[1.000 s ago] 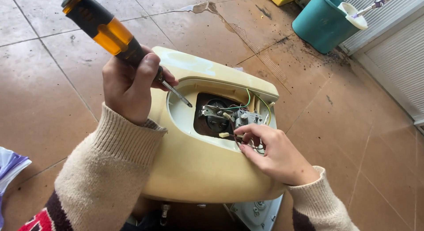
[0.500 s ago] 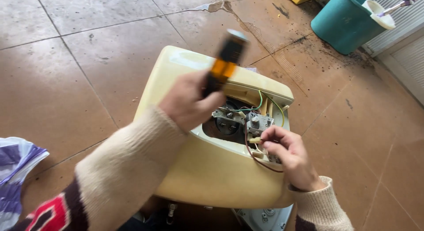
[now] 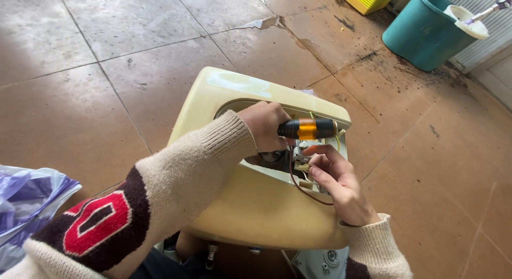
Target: Disassembling a water heater by removing screws and the front panel to access internal wiring.
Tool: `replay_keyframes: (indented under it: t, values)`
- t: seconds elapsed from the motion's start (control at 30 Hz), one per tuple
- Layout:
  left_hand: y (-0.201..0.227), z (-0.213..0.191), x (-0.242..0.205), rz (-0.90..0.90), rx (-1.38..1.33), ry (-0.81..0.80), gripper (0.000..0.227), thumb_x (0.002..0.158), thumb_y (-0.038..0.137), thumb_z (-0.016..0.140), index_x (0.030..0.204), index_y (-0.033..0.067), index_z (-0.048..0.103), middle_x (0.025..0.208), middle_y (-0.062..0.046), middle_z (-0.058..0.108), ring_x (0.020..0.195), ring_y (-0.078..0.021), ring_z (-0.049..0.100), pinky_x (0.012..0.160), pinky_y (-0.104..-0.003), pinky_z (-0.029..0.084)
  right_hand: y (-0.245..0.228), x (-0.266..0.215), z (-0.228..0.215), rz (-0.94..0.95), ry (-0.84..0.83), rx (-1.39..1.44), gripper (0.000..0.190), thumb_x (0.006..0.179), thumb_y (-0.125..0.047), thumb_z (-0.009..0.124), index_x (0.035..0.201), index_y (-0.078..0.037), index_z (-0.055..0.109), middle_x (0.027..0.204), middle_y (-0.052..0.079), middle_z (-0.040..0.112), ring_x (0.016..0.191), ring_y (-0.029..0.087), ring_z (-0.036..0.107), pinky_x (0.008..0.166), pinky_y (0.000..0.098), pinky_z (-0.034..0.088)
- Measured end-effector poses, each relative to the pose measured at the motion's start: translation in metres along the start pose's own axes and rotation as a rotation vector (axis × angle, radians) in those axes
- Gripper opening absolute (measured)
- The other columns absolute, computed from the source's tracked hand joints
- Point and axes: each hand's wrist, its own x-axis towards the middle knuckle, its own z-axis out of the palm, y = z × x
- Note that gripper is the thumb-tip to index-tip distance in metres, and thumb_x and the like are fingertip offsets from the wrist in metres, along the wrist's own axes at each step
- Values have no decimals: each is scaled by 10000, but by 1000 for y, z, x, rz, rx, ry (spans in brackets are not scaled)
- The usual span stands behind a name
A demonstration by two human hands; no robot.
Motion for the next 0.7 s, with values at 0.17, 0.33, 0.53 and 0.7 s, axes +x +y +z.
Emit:
replay_keyframes:
  t: [0.17, 0.33, 0.53, 0.7]
  values:
    - [-6, 9, 1, 37, 21, 13, 187, 710, 279, 765, 888, 315, 810, 821, -54, 762, 858, -286, 761, 756, -398, 621, -12, -4, 8, -15, 27, -94, 270, 961, -107, 588, 1162, -44, 757, 709, 41, 577, 659, 77, 463, 607, 224, 421]
    - [-23, 11, 13, 28, 58, 60, 166, 727, 312, 775, 888, 311, 813, 908, -77, 781, 960, -326, 751, 853, -439, 609, -11, -4, 9, 13, 112, -141, 232, 978, -127, 606, 1094, -81, 801, 722, 41, 651, 704, 93, 507, 664, 255, 472]
    - [-17, -4, -17, 10, 124, 59, 216, 772, 377, 779, 967, 288, 809, 917, -42, 777, 984, -287, 743, 860, -433, 606, 1, -3, 7, 2, 164, -149, 231, 1011, -185, 609, 1122, -94, 790, 869, 97, 764, 827, 125, 599, 814, 328, 534]
    - [-26, -17, -42, -14, -16, 167, 194, 785, 369, 783, 921, 234, 817, 840, -97, 762, 914, -333, 745, 818, -445, 601, -4, -3, 9, 9, 187, -152, 215, 1012, -184, 621, 1129, -100, 780, 778, 57, 674, 808, 122, 564, 798, 352, 572]
